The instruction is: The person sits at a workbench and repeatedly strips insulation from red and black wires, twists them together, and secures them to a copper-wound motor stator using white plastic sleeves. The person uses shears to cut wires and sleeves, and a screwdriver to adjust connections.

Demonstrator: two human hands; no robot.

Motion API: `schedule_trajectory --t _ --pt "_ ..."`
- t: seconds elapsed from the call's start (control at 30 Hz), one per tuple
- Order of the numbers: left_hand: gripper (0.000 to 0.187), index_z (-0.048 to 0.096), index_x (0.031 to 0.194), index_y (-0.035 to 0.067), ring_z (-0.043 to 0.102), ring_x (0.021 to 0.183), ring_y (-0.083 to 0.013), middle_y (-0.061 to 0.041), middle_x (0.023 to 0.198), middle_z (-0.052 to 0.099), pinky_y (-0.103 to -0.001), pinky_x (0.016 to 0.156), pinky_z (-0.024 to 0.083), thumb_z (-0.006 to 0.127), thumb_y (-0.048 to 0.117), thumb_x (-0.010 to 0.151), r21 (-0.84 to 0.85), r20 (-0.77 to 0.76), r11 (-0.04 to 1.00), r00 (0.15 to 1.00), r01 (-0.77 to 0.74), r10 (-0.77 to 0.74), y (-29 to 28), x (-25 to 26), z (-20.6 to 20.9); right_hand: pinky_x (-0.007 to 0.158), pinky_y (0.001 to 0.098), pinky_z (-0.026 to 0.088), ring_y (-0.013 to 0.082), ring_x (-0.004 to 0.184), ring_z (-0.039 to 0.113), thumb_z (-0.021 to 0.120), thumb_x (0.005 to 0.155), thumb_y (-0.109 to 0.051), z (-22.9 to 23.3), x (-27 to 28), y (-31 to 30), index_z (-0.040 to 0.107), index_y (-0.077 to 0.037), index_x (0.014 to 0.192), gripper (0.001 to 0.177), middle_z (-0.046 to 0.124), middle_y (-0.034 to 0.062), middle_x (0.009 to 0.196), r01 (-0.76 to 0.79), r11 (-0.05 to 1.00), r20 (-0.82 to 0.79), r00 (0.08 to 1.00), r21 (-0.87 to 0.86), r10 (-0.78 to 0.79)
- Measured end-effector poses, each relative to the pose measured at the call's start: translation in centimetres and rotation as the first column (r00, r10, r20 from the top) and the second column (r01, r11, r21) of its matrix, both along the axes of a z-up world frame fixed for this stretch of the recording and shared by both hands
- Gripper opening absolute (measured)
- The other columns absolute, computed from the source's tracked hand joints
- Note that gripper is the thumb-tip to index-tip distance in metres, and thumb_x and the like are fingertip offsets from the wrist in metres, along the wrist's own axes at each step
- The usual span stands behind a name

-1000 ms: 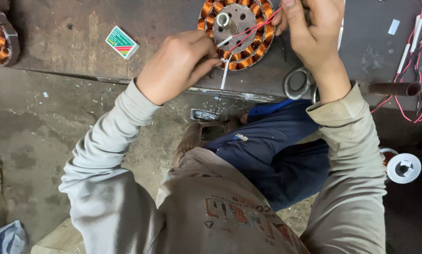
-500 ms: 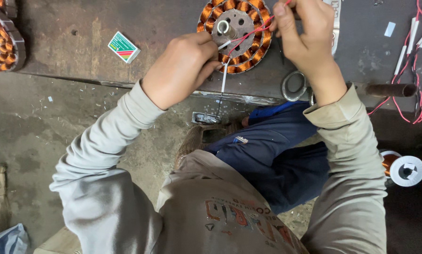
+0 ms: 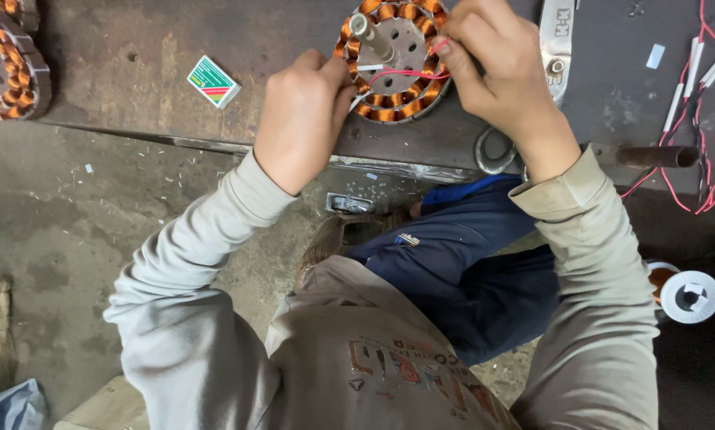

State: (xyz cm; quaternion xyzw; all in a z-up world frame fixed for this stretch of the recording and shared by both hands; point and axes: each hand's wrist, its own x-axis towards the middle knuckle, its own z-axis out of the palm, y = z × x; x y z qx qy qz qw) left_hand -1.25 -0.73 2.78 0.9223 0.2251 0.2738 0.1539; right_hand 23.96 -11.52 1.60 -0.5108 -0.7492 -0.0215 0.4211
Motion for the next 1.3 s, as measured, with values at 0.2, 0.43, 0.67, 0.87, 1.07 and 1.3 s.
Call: schedule_trajectory --t 0.2,0.43,0.67,0.87,1.07,1.3 --pt "0.01 0.071 0.092 0.0 0.068 0.075 -0.0365 -0.017 0.089 0.065 -0.044 0.066 0.053 0.078 0.005 0.088 -0.159 0.094 0.985 0.993 -0.06 0.076 0.1 0.0 -0.7 0.091 0.0402 0.048 0.0324 0.106 0.06 0.072 0.104 0.002 0.6 -0.2 0.4 0.062 0.003 0.103 0.01 0.063 0.012 0.113 -0.018 0.999 0.083 0.996 0.049 0.014" --pt "0.006 0.073 0.1 0.001 0.067 0.081 -0.0379 -0.018 0.092 0.066 -0.044 0.071 0.053 0.074 0.002 0.094 -0.109 0.138 0.994 0.99 0.013 0.002 0.0 -0.6 -1.3 0.091 0.0399 0.049 0.0323 0.106 0.061 0.073 0.104 0.002 0.0 0.2 0.3 0.063 0.004 0.104 0.01 0.063 0.0128 0.113 -0.01 1.0 0.064 0.998 0.017 0.009" --pt "0.008 0.073 0.102 0.003 0.067 0.087 -0.0338 -0.014 0.095 0.067 -0.043 0.076 0.054 0.076 0.009 0.097 -0.031 -0.052 0.949 0.948 0.314 -0.315 4.7 -1.8 -0.2 0.092 0.0388 0.049 0.0315 0.108 0.061 0.072 0.103 0.004 -0.5 0.5 0.2 0.063 0.005 0.104 0.009 0.064 0.0136 0.114 -0.025 1.0 0.039 0.999 0.012 0.024" --pt "0.009 0.069 0.101 0.0 0.067 0.102 -0.0311 -0.011 0.109 0.067 -0.04 0.089 0.055 0.075 0.004 0.095 0.071 0.05 0.908 0.907 0.414 -0.417 4.9 -1.6 -0.7 0.09 0.0371 0.049 0.0299 0.105 0.061 0.072 0.105 0.003 -0.5 0.5 0.2 0.064 0.003 0.105 0.008 0.064 0.0126 0.114 -0.022 0.998 -0.002 1.0 -0.056 0.021" --pt "0.01 0.071 0.103 0.002 0.067 0.101 -0.0272 -0.008 0.109 0.069 -0.038 0.089 0.056 0.078 0.007 0.097 0.029 0.072 0.88 0.877 0.474 -0.474 6.0 -1.3 -1.1 0.09 0.0371 0.05 0.0303 0.104 0.063 0.071 0.109 0.002 -0.5 0.5 0.3 0.062 0.004 0.104 0.01 0.064 0.0129 0.11 -0.018 1.0 -0.006 1.0 -0.022 0.018" --pt "0.013 0.071 0.099 0.0 0.066 0.097 -0.029 -0.01 0.103 0.068 -0.039 0.085 0.054 0.077 0.011 0.096 -0.034 0.017 0.831 0.832 0.555 -0.555 6.3 -0.4 0.2 0.088 0.0367 0.051 0.0301 0.099 0.064 0.069 0.112 -0.001 -1.4 0.9 0.5 0.061 0.004 0.103 0.013 0.067 0.0138 0.106 0.015 0.999 -0.057 0.998 -0.04 -0.018"
